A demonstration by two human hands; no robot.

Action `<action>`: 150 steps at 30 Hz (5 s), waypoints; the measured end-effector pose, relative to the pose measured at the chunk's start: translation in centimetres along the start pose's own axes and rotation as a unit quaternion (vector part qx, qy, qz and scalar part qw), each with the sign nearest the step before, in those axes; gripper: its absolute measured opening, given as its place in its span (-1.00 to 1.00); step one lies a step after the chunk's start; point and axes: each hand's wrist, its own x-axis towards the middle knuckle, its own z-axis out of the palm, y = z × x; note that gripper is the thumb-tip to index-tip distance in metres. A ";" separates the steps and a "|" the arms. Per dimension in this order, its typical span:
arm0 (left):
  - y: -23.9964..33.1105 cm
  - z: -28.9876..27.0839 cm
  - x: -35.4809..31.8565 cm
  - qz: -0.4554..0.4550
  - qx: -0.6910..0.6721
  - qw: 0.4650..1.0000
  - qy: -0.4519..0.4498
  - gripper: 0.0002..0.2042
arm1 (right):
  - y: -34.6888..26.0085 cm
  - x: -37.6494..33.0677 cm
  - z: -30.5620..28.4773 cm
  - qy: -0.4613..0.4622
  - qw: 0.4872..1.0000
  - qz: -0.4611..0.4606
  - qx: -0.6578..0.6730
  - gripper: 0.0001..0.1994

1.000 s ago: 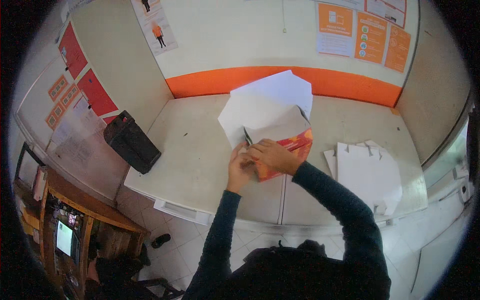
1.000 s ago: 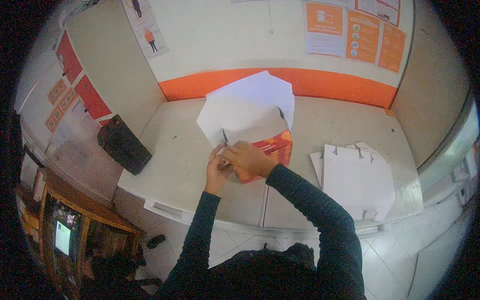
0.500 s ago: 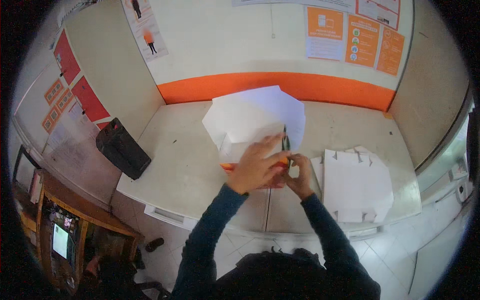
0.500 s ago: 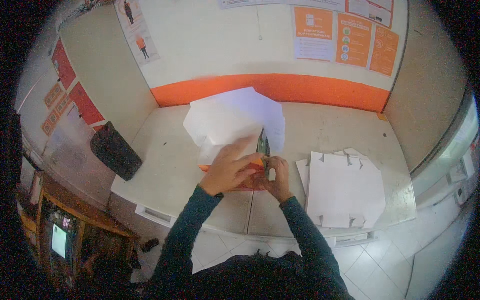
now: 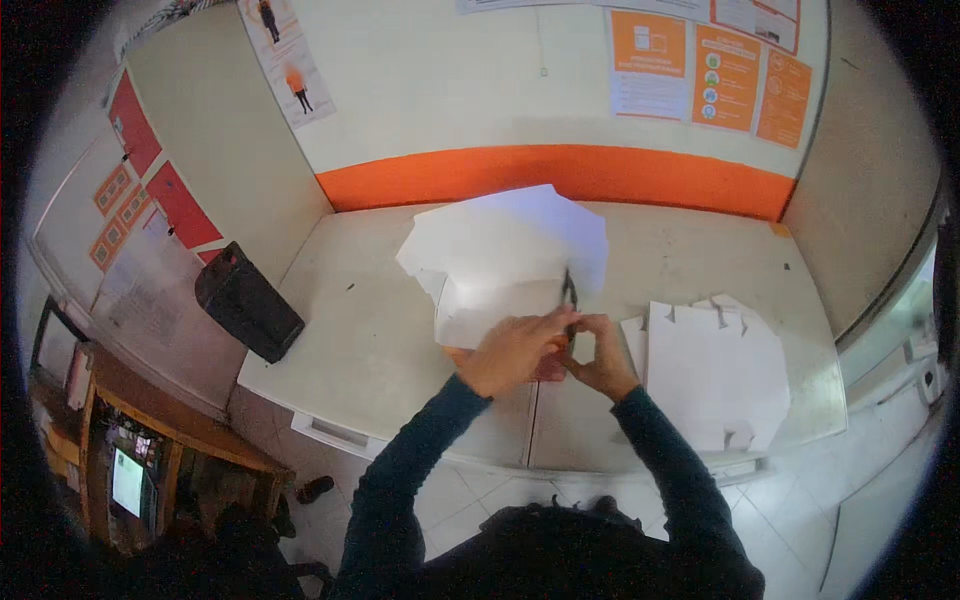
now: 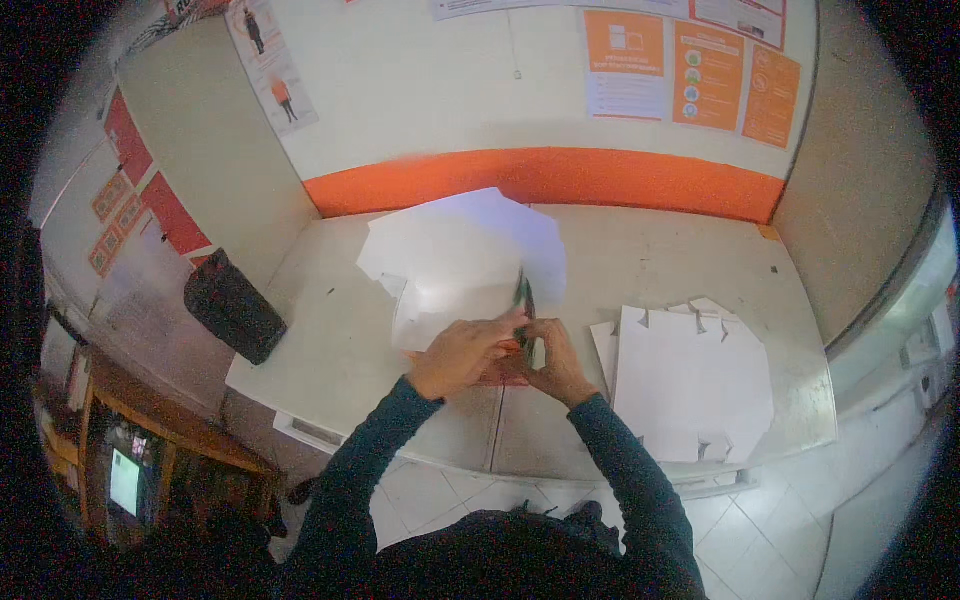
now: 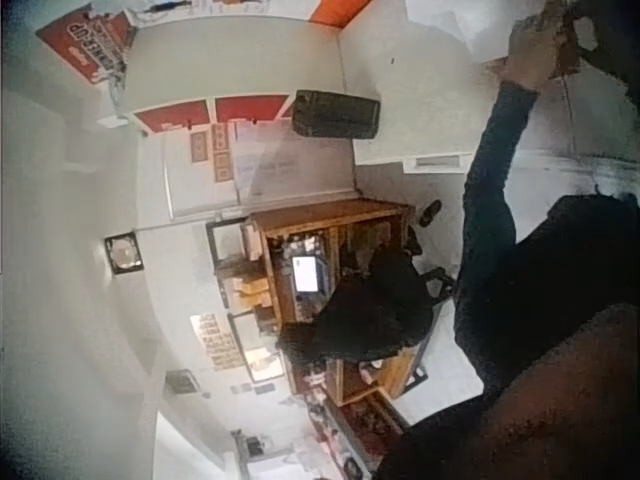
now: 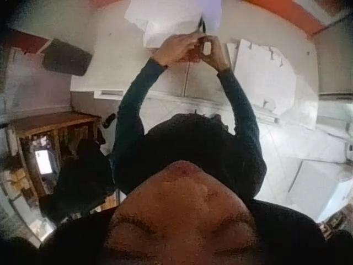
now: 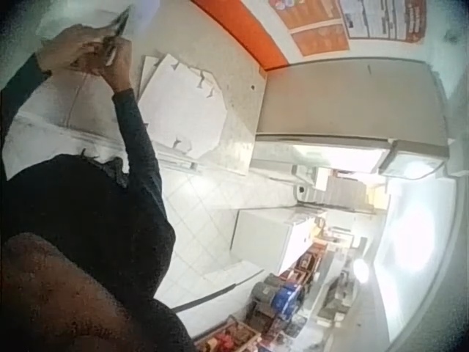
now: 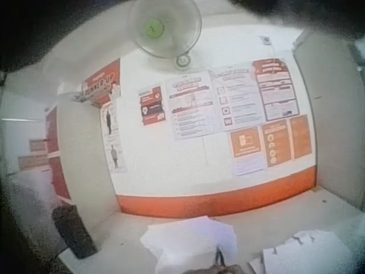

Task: Assembling cardboard food containers and stacking them.

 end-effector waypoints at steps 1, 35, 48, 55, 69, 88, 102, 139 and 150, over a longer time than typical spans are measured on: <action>-0.2 -0.7 -1.1 -0.024 0.001 0.999 0.034 -0.56 | -0.1 0.3 -0.5 0.003 0.997 -0.048 -0.063 -0.37; -12.8 -0.5 -3.7 -0.159 -0.398 0.859 0.279 -0.65 | 6.6 4.6 4.5 0.137 0.950 0.066 0.271 -0.78; -11.4 -2.7 -2.8 -0.246 -0.241 0.918 0.196 -0.61 | 3.0 2.0 0.1 -0.044 0.996 -0.001 0.077 -0.43; 5.3 7.4 -1.7 -0.049 -0.152 0.961 0.226 -0.71 | 1.3 -9.7 -14.2 -0.418 0.889 0.086 -0.163 -0.15; 12.0 18.3 -0.2 0.082 -0.009 0.980 -0.182 -0.82 | 5.9 -18.8 -24.5 -0.321 0.910 0.262 0.016 -0.78; 19.6 21.0 8.7 -0.135 -0.233 0.926 0.265 -0.79 | 8.6 -13.7 -26.3 0.083 0.907 0.355 0.210 -0.82; 23.4 13.0 7.9 -0.027 -0.146 0.934 0.326 -0.80 | -3.1 -7.5 -28.2 -0.024 0.999 0.011 0.040 -0.89; 46.6 13.9 -24.3 -0.652 0.410 0.586 0.252 -0.57 | -23.2 -23.4 -0.5 -0.586 0.621 0.041 0.519 -0.74; 45.4 14.0 -22.6 -0.602 0.334 0.530 0.496 -0.51 | -20.8 -24.0 -1.5 -0.514 0.642 -0.251 0.510 -0.34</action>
